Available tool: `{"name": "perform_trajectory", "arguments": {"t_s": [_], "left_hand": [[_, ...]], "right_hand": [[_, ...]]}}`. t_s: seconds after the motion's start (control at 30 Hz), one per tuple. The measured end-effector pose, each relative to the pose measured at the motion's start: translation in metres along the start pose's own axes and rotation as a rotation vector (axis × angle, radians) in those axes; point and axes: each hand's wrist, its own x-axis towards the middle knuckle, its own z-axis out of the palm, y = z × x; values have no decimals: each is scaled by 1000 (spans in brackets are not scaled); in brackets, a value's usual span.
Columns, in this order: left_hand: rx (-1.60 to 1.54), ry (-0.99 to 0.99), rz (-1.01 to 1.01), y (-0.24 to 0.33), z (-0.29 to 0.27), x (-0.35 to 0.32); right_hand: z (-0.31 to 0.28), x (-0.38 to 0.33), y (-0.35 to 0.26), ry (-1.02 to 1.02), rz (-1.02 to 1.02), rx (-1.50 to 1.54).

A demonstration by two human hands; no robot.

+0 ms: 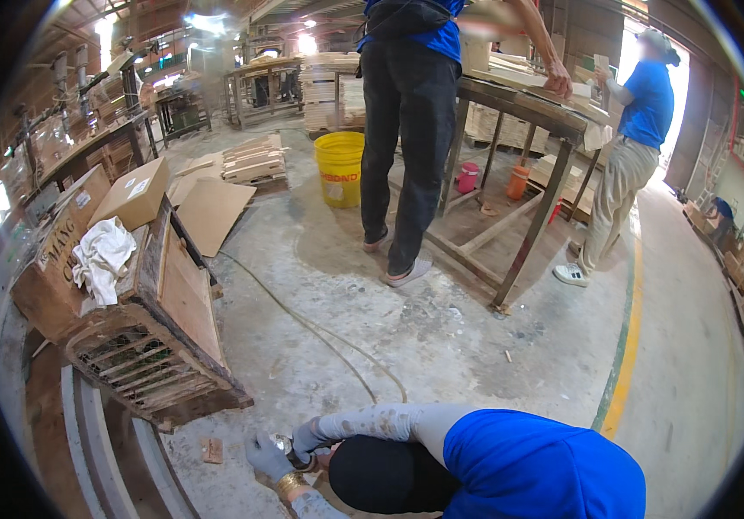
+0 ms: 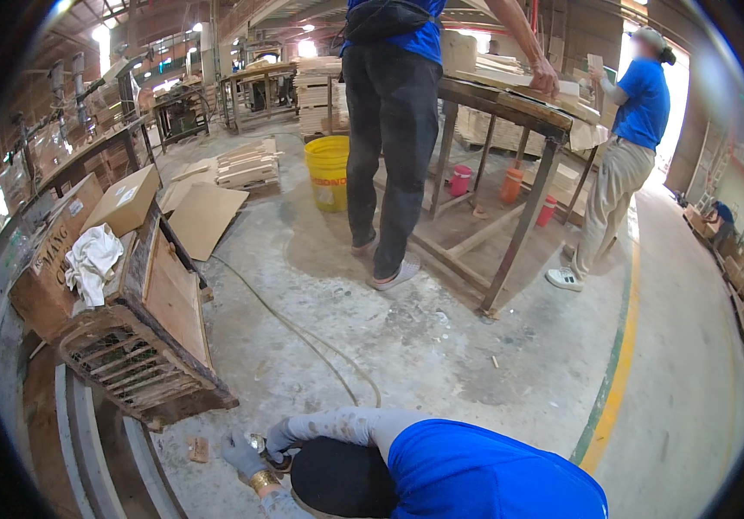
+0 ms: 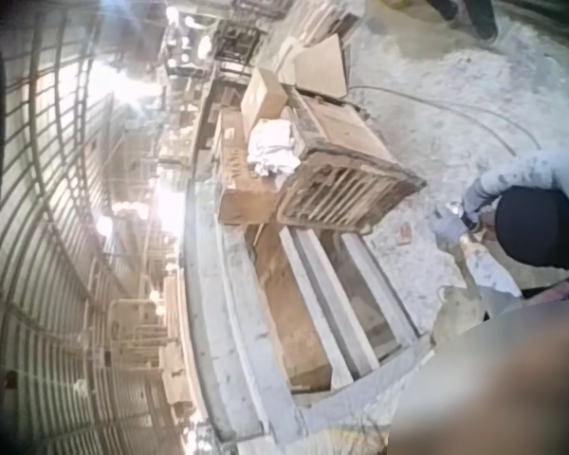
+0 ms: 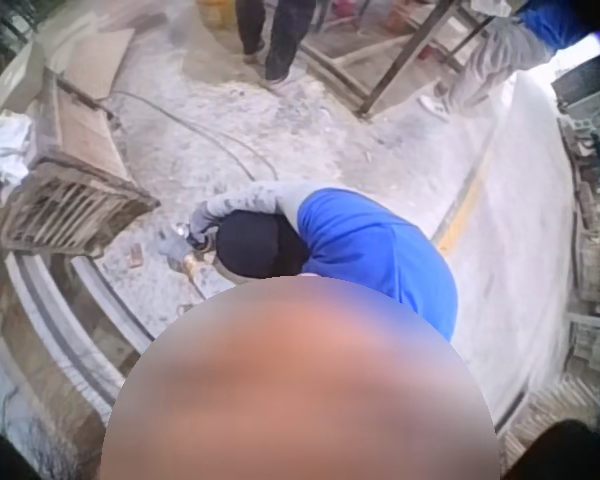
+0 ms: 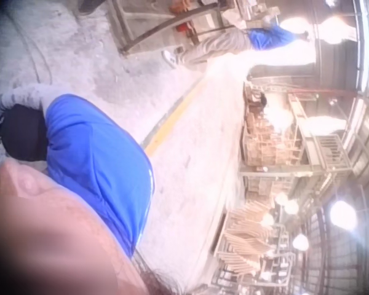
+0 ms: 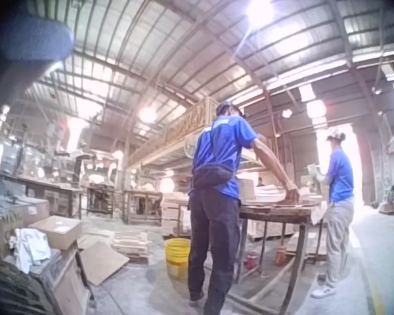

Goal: The person sits on the floor and uses a brush to apply glue from a small container into the holes of wooden pieces. They handle the pieces one by one, dipping the brush into the container and applying the substance to the wood before placing the pieces on a nearby table.

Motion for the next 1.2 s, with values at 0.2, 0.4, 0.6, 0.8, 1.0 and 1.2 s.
{"name": "perform_trajectory", "arguments": {"t_s": [0.2, 0.4, 0.6, 0.8, 1.0, 1.2], "left_hand": [[-28, -16, -25, -4, 4, 4], [164, -10, -29, -13, -14, 15], [10, -58, -24, -13, 16, 5], [45, -59, -84, -11, 4, 11], [55, 51, -92, 19, -4, 8], [60, -55, -67, -17, -7, 23]], "right_hand": [[1, 0, 3, 20, 4, 50], [1, -7, -16, -36, 2, -31], [4, 28, 28, -4, 35, 12], [3, 15, 11, -38, 0, 43], [-1, 7, -14, -24, -153, -130], [2, 41, 5, -57, -65, -100]]}}
